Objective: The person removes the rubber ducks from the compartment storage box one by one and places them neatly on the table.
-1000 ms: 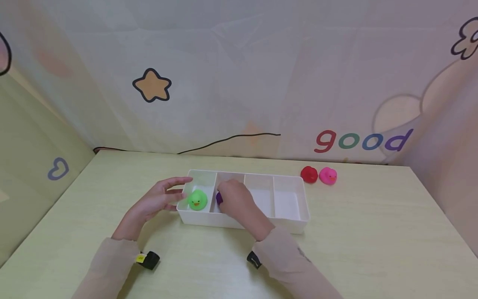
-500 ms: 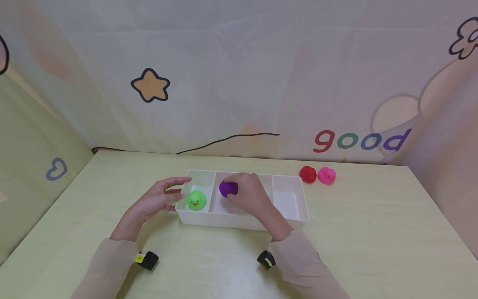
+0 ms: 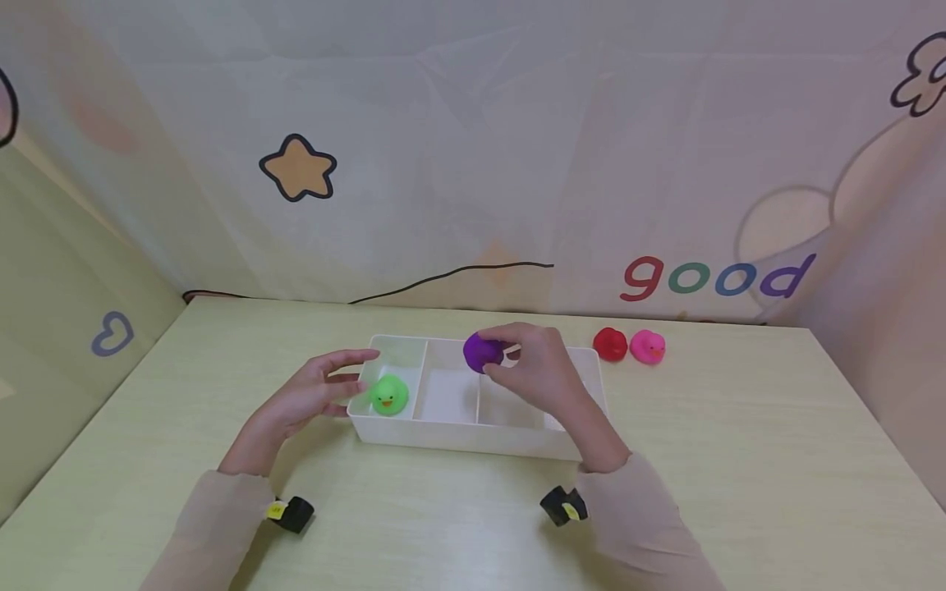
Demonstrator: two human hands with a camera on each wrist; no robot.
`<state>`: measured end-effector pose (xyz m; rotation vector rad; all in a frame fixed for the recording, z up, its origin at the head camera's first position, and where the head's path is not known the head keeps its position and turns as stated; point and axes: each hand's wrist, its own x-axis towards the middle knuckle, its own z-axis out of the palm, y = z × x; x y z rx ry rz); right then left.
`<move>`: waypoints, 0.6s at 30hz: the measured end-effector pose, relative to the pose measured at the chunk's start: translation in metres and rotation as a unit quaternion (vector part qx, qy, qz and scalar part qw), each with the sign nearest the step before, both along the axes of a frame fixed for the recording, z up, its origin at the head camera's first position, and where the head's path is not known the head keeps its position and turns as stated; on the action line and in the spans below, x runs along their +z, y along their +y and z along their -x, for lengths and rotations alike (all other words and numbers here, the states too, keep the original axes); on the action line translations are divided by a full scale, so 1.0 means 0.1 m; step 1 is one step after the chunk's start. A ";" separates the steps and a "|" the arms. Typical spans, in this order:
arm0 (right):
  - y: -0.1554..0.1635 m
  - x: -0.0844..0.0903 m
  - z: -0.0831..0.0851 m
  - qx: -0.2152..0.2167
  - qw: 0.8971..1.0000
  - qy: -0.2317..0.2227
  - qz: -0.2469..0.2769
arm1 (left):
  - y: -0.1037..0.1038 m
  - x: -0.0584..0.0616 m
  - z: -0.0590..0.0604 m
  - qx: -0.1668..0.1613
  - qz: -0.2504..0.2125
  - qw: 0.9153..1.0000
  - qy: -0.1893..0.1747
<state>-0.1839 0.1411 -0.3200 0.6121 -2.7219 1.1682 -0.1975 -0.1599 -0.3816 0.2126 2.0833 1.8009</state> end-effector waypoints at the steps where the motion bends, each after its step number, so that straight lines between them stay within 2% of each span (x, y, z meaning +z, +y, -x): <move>1: 0.04 0.01 0.00 -0.006 1.000 -0.004 -0.002 | 0.00 0.00 0.00 0.000 0.001 1.000 0.000; 13: 0.45 0.14 -0.04 -0.066 0.997 -0.036 0.007 | 0.00 0.00 0.00 0.002 0.017 1.000 0.002; 18: 0.64 0.13 -0.05 -0.088 0.996 -0.033 -0.002 | 0.00 0.00 0.00 0.005 0.019 1.000 0.000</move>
